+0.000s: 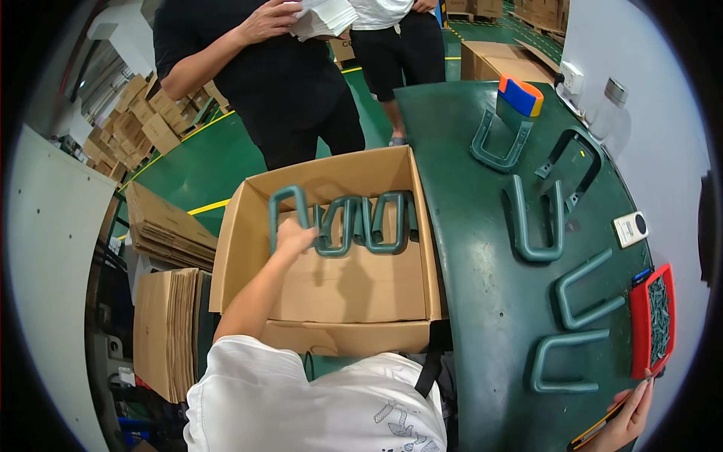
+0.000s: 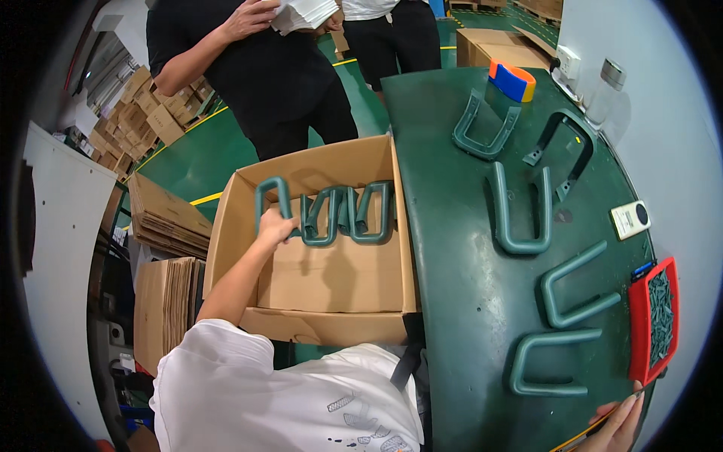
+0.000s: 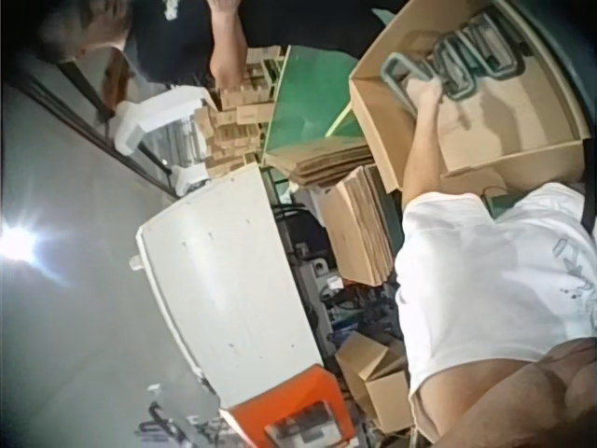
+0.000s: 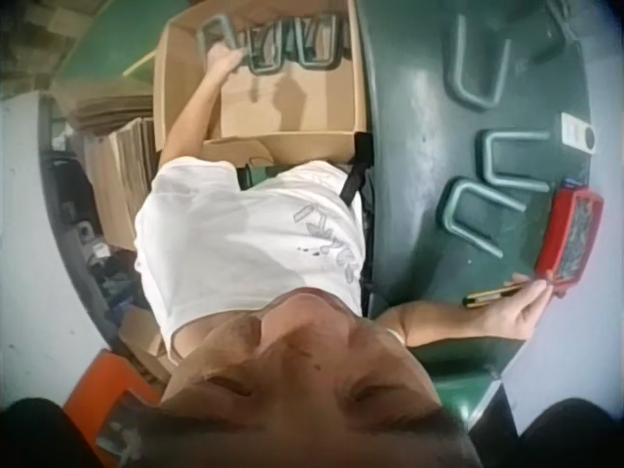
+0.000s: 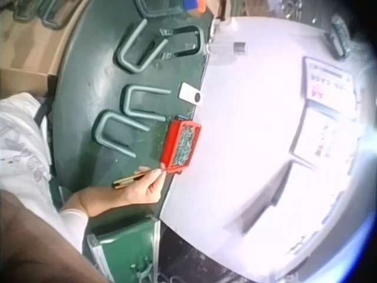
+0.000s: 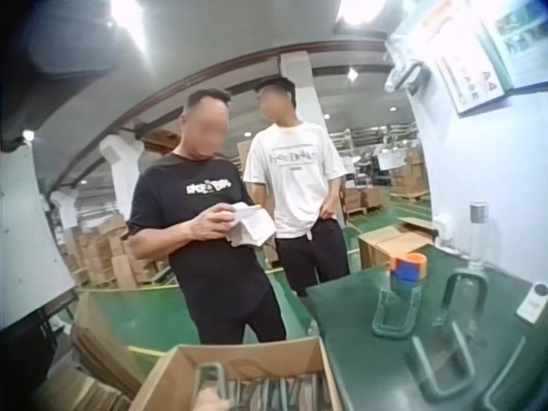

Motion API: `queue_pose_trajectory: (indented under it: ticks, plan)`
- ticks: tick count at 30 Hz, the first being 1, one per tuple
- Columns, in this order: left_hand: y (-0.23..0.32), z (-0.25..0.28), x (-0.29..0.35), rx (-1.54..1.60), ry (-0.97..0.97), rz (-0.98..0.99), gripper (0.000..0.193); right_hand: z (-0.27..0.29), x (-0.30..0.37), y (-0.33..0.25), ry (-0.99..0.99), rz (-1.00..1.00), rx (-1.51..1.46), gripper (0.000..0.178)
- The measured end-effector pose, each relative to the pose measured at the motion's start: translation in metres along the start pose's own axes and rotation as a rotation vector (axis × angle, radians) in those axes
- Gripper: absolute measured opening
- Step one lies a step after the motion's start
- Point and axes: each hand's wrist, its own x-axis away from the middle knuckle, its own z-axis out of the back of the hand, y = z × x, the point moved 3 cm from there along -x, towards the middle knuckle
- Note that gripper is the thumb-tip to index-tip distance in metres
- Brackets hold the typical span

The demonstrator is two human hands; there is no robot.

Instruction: The person is inspecting and trimming excess plastic from green U-shaped components using a small blade or pick.

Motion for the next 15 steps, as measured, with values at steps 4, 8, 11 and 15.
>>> queue_pose_trajectory:
  ticks: [4,8,11,15]
  plan:
    - [-0.077,-0.008,-0.052,-0.221,0.065,0.133,0.027,-0.006,0.000,0.005,-0.039,-0.008,-0.012,0.027]
    - [-0.087,-0.029,-0.070,-0.271,0.038,0.108,0.029,-0.016,0.004,0.004,-0.058,-0.035,-0.021,0.026]
    - [-0.114,-0.051,-0.104,-0.227,0.056,0.077,0.030,-0.019,0.003,0.005,-0.100,-0.005,-0.031,0.027]
    - [-0.065,-0.049,-0.090,-0.272,0.133,0.078,0.037,-0.011,-0.004,0.044,0.008,0.107,-0.057,0.031]
